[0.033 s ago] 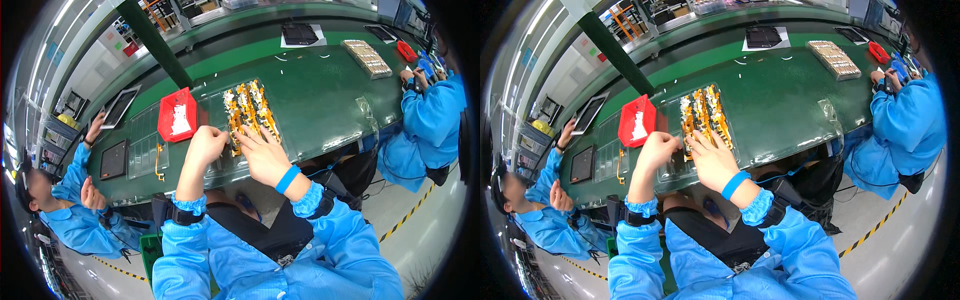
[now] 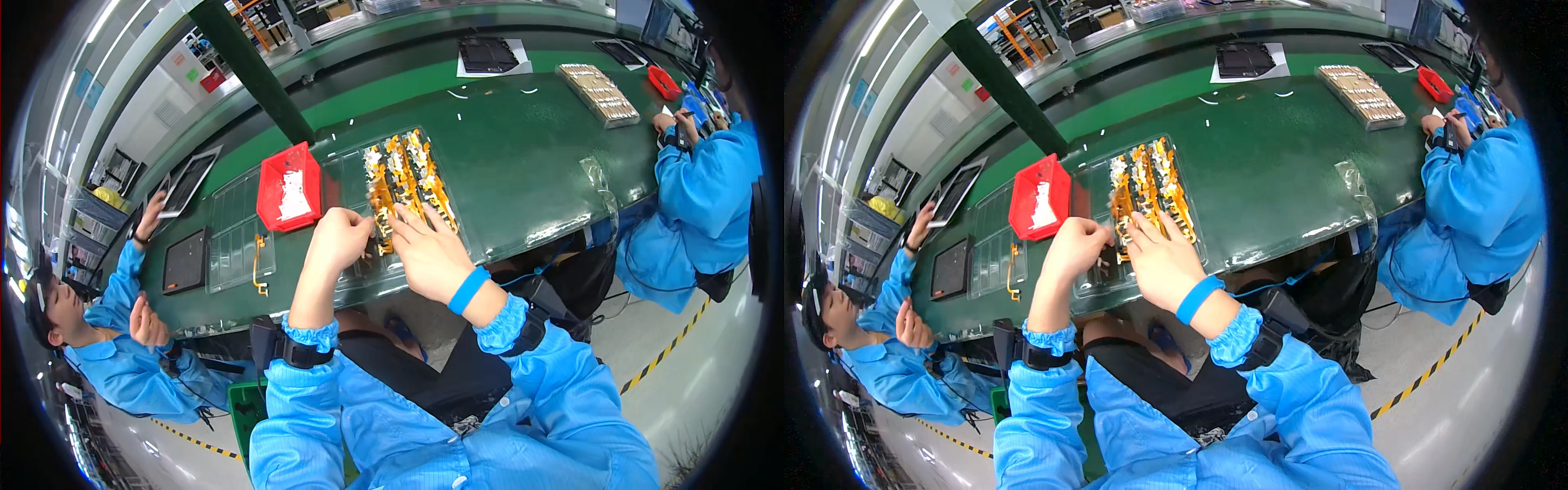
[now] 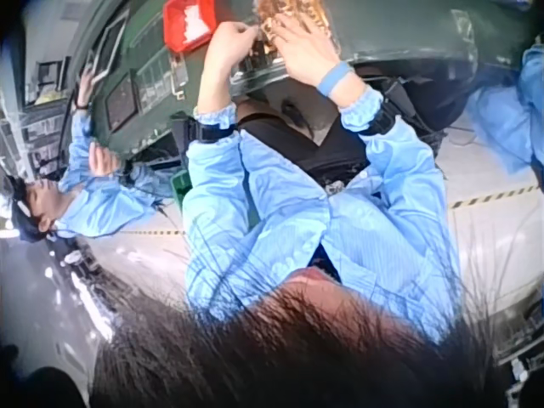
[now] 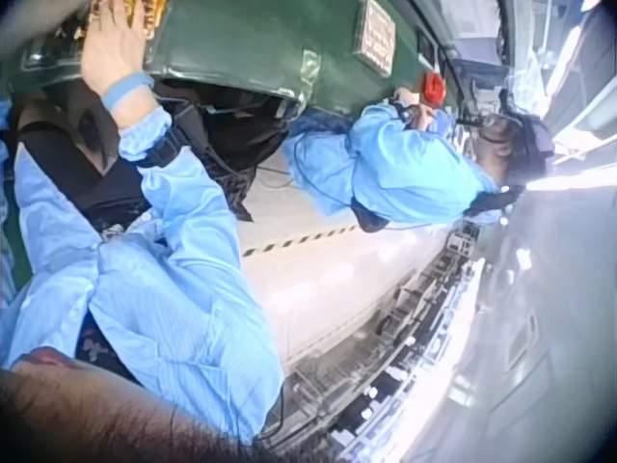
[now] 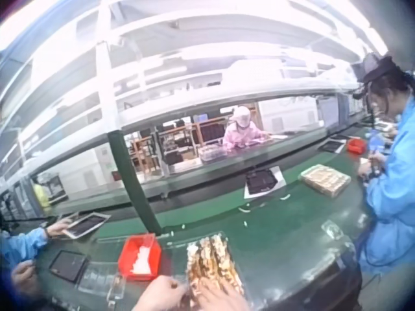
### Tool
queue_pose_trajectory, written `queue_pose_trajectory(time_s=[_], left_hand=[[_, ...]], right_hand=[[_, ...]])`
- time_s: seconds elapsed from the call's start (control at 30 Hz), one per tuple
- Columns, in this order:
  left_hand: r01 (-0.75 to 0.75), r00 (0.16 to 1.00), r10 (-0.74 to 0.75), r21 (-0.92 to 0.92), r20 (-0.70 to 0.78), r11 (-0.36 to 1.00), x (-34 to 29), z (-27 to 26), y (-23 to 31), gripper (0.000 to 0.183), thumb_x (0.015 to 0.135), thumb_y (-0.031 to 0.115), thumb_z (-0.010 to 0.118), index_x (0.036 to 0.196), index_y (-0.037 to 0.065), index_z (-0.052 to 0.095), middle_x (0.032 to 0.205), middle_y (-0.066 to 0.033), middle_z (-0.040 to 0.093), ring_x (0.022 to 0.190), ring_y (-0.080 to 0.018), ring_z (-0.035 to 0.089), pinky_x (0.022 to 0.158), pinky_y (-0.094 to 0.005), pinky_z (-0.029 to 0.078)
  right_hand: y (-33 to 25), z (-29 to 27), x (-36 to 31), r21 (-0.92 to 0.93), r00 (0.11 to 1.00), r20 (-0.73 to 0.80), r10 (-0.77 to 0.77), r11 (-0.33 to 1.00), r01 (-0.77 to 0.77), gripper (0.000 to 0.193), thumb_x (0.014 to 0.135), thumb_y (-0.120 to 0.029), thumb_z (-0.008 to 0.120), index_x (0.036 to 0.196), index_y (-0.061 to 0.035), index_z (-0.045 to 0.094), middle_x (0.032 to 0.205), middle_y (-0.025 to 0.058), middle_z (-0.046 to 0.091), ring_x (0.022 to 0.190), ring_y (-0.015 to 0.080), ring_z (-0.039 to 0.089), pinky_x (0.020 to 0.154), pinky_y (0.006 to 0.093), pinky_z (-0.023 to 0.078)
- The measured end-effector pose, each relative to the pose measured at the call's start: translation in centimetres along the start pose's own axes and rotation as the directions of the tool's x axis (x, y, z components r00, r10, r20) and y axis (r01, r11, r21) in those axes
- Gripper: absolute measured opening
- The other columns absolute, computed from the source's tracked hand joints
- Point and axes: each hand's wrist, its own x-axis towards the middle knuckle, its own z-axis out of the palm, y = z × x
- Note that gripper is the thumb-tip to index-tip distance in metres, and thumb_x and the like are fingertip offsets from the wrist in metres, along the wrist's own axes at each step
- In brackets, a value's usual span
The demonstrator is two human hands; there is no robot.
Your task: The person assembles small electronic components by hand, then places the assembled components into a plastic tray.
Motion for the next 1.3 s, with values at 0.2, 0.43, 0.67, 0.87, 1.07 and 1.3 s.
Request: queue_pose_trajectory(time_s=[0.2,0.43,0.67,0.87,1.07,1.3], left_hand=[[-0.120,0.986,0.132,0.115,-0.106,0.986,-1.5,1.0,0.5,0.025,0.083,0.021,0.063,0.079,-0.003,0.070,0.071,-0.0252,0.065,0.075,-0.0395,0.067,0.071,-0.0433,0.054],[-0.068,0.942,0.121,0.175,-0.314,0.982,-0.5,0.9,-0.7,0.021,0.078,0.014,0.061,0.075,-0.005,0.069,0.081,-0.0222,0.069,0.075,-0.0310,0.070,0.069,-0.0374,0.053],[-0.061,0.977,-0.079,-0.615,-0.197,0.786,0.6,0.8,-2.5,0.021,0.082,0.006,0.057,0.073,-0.010,0.067,0.100,-0.0165,0.072,0.084,-0.0145,0.065,0.073,-0.0264,0.051],[-0.042,0.993,-0.025,-0.547,-0.115,0.836,0.1,-0.3,-1.8,0.018,0.079,0.003,0.056,0.068,-0.008,0.065,0.098,-0.0195,0.071,0.088,-0.0176,0.067,0.075,-0.0269,0.051],[-0.073,0.995,-0.023,-0.844,-0.100,0.531,-2.2,-1.9,-1.9,0.023,0.089,0.008,0.053,0.072,-0.004,0.062,0.112,-0.0251,0.065,0.100,-0.0296,0.068,0.084,-0.0339,0.056],[0.018,0.985,0.162,-0.971,0.058,0.237,-9.2,-3.8,-2.8,0.021,0.088,0.008,0.054,0.069,-0.002,0.058,0.108,-0.0278,0.065,0.097,-0.0299,0.069,0.082,-0.0338,0.059]], right_hand=[[0.4,0.0,1.4,0.035,0.997,0.065,-0.036,0.999,0.034,0.034,0.080,-0.011,0.057,0.111,0.0010,0.061,0.118,0.0152,0.063,0.126,0.0291,0.050,0.113,0.0489,0.029],[1.5,1.7,3.3,0.066,0.999,-0.042,-0.009,0.998,0.012,0.039,0.081,-0.008,0.055,0.118,0.0023,0.061,0.108,0.0120,0.060,0.110,0.0282,0.055,0.104,0.0458,0.038],[1.4,2.8,3.9,0.042,0.998,0.035,0.048,0.998,-0.049,0.034,0.082,-0.010,0.054,0.111,0.0027,0.065,0.104,0.0117,0.059,0.111,0.0298,0.052,0.101,0.0439,0.039],[2.0,3.8,3.8,0.072,0.985,-0.174,0.020,0.997,-0.007,0.022,0.082,-0.013,0.055,0.094,0.0008,0.068,0.098,0.0124,0.059,0.105,0.0306,0.052,0.099,0.0445,0.038],[1.9,3.2,3.8,0.095,0.981,-0.191,0.020,0.995,-0.001,0.024,0.079,-0.009,0.059,0.099,0.0013,0.066,0.107,0.0146,0.061,0.114,0.0319,0.051,0.101,0.0460,0.037],[-0.5,-1.4,3.1,0.961,0.915,0.269,0.302,-0.152,-0.233,0.024,0.099,-0.020,0.051,0.108,0.0009,0.060,0.095,0.0111,0.067,0.088,0.0185,0.067,0.075,0.0319,0.054]])
